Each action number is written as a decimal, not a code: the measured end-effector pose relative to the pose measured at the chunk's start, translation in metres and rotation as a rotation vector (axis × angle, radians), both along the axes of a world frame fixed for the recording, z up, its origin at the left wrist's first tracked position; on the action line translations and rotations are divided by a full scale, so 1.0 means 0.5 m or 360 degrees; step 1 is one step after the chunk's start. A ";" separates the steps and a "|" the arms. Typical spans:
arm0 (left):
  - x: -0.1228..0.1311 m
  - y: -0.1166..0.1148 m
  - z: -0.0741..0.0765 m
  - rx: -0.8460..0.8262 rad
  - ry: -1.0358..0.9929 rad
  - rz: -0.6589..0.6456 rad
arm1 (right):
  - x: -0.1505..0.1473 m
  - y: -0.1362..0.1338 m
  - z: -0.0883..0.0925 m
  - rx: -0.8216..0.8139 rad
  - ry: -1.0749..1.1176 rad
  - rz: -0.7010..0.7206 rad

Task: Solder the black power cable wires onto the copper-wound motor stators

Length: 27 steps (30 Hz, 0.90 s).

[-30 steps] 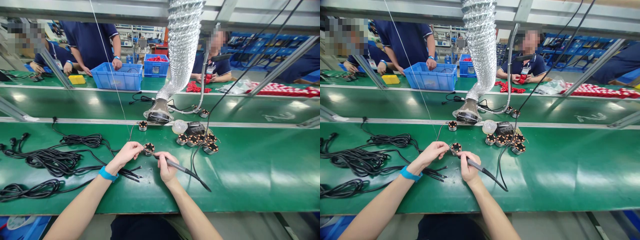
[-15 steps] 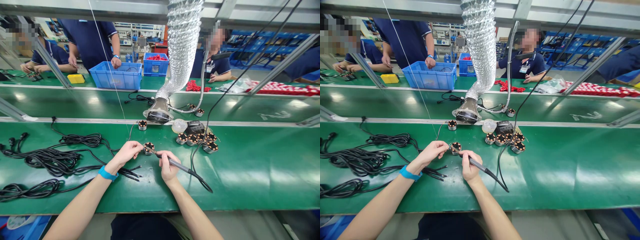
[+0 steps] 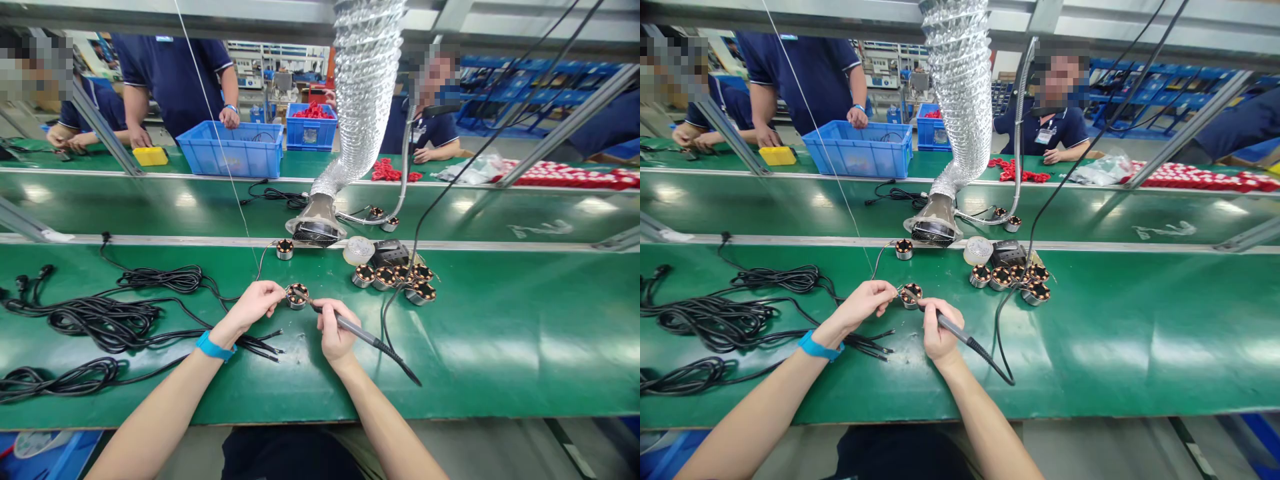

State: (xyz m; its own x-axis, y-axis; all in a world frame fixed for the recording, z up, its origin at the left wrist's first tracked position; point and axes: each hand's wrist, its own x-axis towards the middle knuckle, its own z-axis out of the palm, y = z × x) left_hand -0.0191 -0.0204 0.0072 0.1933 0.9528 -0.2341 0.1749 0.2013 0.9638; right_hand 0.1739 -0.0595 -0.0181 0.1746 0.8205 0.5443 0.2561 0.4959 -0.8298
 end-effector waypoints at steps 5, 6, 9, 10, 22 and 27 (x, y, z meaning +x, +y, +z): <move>0.001 -0.001 0.003 0.0007 0.0006 0.0008 | -0.008 0.002 0.009 0.0043 -0.0124 -0.0050; 0.001 -0.001 0.003 0.0009 0.0005 0.0010 | -0.010 0.003 0.011 0.0049 -0.0144 -0.0048; 0.001 -0.001 0.004 0.0014 0.0006 0.0012 | -0.014 0.009 0.012 0.0077 -0.0224 -0.0020; 0.001 -0.001 0.004 0.0014 0.0005 0.0011 | -0.015 0.012 0.012 0.0091 -0.0275 -0.0011; -0.003 0.001 0.011 0.0057 0.0082 -0.0037 | -0.031 0.057 -0.027 -0.0049 -0.0655 0.0329; -0.018 0.013 0.035 0.0295 0.0381 -0.0067 | -0.019 0.062 -0.012 -0.0051 -0.0610 0.0459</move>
State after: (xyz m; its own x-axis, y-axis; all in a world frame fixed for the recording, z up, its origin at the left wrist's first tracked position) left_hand -0.0280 -0.0139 0.0245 0.1936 0.9759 -0.1004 0.4062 0.0134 0.9137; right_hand 0.1642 -0.0284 -0.0243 -0.2710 0.8235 0.4984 0.4022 0.5672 -0.7187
